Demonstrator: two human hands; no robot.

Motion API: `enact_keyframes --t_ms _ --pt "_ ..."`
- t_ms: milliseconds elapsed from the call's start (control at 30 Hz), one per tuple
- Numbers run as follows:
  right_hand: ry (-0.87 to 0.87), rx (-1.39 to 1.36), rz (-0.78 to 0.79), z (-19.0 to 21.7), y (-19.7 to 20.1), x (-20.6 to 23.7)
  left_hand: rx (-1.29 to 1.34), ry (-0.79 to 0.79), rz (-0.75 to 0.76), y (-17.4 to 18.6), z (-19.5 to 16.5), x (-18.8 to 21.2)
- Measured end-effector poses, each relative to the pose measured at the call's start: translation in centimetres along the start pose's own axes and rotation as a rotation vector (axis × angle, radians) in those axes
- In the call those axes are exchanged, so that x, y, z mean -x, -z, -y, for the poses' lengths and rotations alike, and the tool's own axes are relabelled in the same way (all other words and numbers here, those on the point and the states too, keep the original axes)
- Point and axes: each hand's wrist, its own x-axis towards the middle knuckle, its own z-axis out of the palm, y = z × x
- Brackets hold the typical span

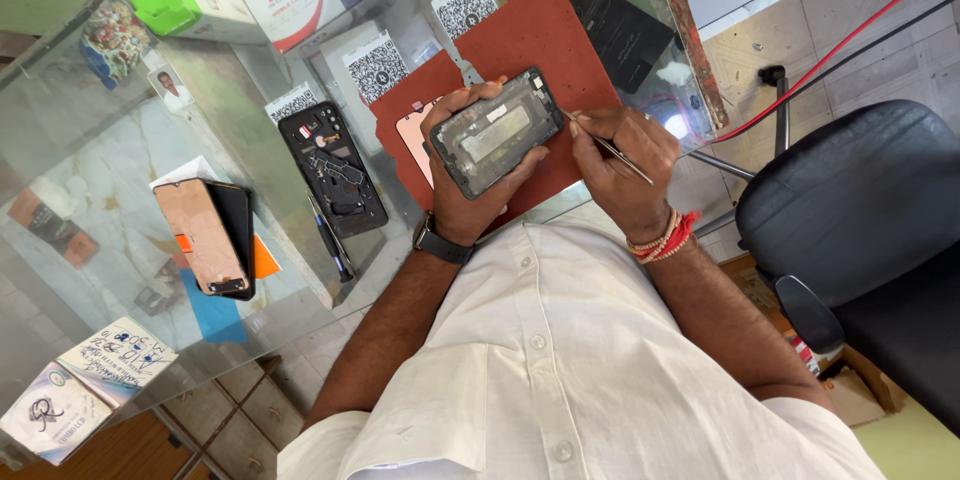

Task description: The person handles a disassembled smartphone at a repair counter, peeling the old screen assembly away from the phone frame and using a metal pry tool to clean adhesive residue from the frame. A replacement display panel and its box sit on the counter as the person works the frame edges.

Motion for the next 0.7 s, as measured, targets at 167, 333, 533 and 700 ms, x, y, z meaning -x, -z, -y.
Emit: enact_keyframes --t_ms 167,333,533,700 --pt "0.011 -0.021 -0.008 0.4 -0.1 -0.1 -0.042 0.018 -0.008 0.2 -0.3 0.2" --pt "0.014 -0.006 0.005 1.0 -0.1 -0.4 -0.054 -0.002 -0.013 0.3 -0.3 0.4" --pt "-0.016 -0.042 -0.001 1.3 0.0 -0.5 0.101 0.041 -0.026 0.1 -0.2 0.5" --pt "-0.081 -0.007 0.007 1.3 -0.1 -0.2 -0.025 0.019 -0.027 0.3 -0.3 0.6"
